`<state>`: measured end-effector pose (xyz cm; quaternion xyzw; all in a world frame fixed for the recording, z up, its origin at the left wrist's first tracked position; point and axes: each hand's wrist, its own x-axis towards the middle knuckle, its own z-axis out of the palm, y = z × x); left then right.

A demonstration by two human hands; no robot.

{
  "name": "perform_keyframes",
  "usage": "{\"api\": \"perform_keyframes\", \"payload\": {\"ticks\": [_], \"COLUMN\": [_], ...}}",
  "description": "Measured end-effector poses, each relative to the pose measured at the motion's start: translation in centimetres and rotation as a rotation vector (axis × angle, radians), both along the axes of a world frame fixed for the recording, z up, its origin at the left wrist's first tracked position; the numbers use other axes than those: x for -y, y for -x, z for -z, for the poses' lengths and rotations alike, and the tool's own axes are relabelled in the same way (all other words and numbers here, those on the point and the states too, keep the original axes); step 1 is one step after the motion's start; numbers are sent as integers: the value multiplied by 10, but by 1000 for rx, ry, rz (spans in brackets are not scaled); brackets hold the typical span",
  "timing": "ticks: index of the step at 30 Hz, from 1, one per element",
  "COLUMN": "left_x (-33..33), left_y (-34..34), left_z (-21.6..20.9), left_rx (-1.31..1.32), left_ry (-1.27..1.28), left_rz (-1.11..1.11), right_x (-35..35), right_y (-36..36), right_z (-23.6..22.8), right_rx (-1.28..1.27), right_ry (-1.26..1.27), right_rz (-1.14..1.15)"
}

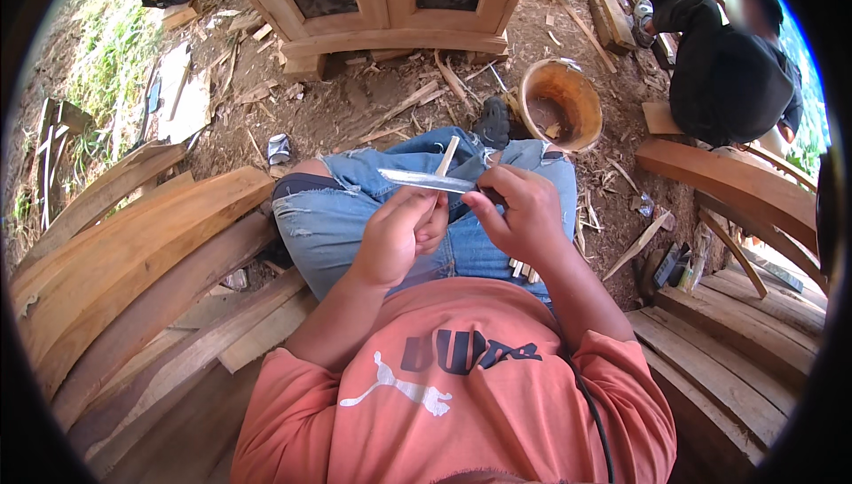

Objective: The person sits on the ground and uses a knife to shave and shape small wooden sticks. They repeatedly hold each stick and pare its edges, occasionally pausing to inspect the work. A bucket and additional wood pieces are nearby.

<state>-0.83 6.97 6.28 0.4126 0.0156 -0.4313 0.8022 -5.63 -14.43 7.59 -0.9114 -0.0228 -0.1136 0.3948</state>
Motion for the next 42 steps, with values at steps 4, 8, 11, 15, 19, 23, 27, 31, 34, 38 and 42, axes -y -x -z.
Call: {"api": "perform_keyframes", "payload": {"ticks": [4,8,11,15,19,23,27,31,34,38,42], "left_x": [-1,3,7,6,-2,2,4,3,3,5,7], "left_y": [1,3,5,9,21,14,10,9,10,12,15], "left_z": [3,3,3,0,0,10,5,2,1,-1,-5], "left_rx": [27,47,88,156,203,59,118,159,247,254,233], "left_ry": [10,-16,-19,-12,11,2,-71,-1,-56,-65,-23], "left_rz": [19,29,25,40,167,44,19,47,41,34,23], "right_x": [-3,-2,-1,17,78,49,-6,-12,-11,-8,-8], "right_y": [3,5,5,-6,-37,-14,2,5,6,6,6], "right_z": [6,9,7,7,22,4,-11,-1,-3,-8,-13], "right_rx": [44,70,13,-39,-203,-56,-10,8,25,48,73], "right_ry": [65,83,109,152,100,46,165,144,164,184,195], "right_rz": [-36,-90,-107,31,431,203,-120,-48,-60,-75,-91]}}
